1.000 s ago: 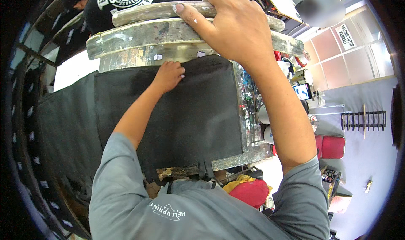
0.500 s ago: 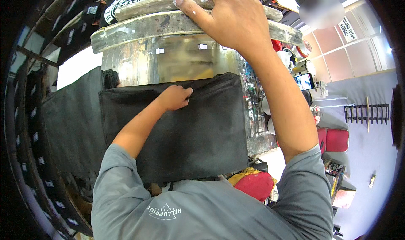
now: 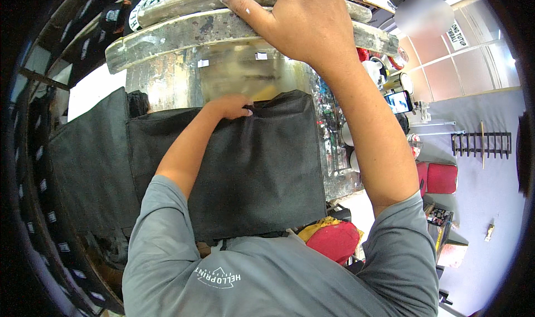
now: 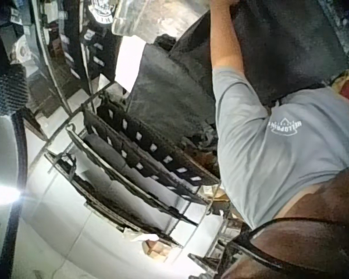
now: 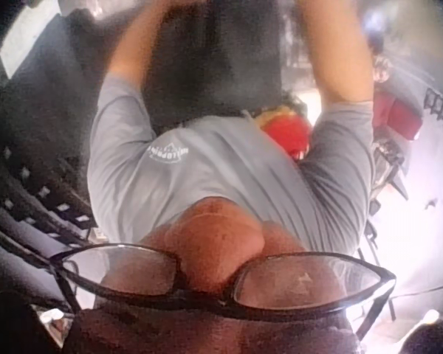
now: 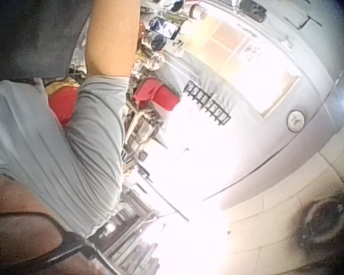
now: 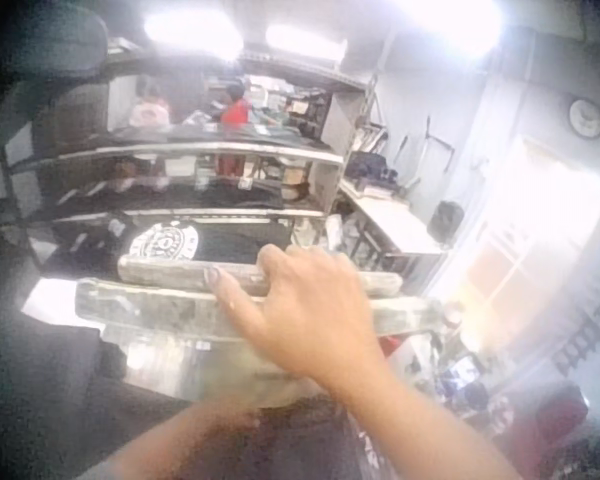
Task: The person performs screen printing on black tote bags by flattening each bag on a work surface, lowering a screen frame, and pulling a squeegee across the screen to apply white ink. They repeat this for multiple bags, which are then taken by another person and hung on drying racks.
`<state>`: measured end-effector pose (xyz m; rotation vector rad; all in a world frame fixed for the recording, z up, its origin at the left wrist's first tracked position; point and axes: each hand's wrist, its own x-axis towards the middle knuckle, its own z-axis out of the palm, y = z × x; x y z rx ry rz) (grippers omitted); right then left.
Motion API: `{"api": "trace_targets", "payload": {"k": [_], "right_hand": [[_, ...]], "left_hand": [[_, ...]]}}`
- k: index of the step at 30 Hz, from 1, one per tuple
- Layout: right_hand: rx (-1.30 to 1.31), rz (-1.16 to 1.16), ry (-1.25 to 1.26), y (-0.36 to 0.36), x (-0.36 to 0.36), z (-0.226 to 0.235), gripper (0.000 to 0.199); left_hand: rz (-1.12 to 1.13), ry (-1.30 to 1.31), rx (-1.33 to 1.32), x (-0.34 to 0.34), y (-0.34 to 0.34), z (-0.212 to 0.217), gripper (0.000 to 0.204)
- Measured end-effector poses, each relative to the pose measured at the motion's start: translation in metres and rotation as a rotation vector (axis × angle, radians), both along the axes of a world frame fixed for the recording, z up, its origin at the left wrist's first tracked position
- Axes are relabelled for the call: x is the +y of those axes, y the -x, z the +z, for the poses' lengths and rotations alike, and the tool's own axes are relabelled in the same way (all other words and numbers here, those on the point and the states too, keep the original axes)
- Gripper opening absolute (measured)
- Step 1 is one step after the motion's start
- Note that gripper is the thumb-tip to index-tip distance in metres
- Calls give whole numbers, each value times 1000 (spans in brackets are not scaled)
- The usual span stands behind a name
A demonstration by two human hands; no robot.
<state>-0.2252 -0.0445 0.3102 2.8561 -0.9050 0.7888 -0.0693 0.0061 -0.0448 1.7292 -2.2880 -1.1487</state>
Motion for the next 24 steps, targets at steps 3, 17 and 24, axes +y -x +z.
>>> {"api": "trace_targets", "payload": {"k": [3, 17, 24], "right_hand": [[143, -34, -154, 1, -3, 4, 67], [86, 32, -44, 3, -4, 5, 66], [-129, 51, 261, 0, -9, -22, 71]], "left_hand": [[69, 40, 56, -4, -7, 10, 50], [485, 749, -526, 34, 31, -15, 84], [576, 419, -498, 27, 23, -32, 85]]}}
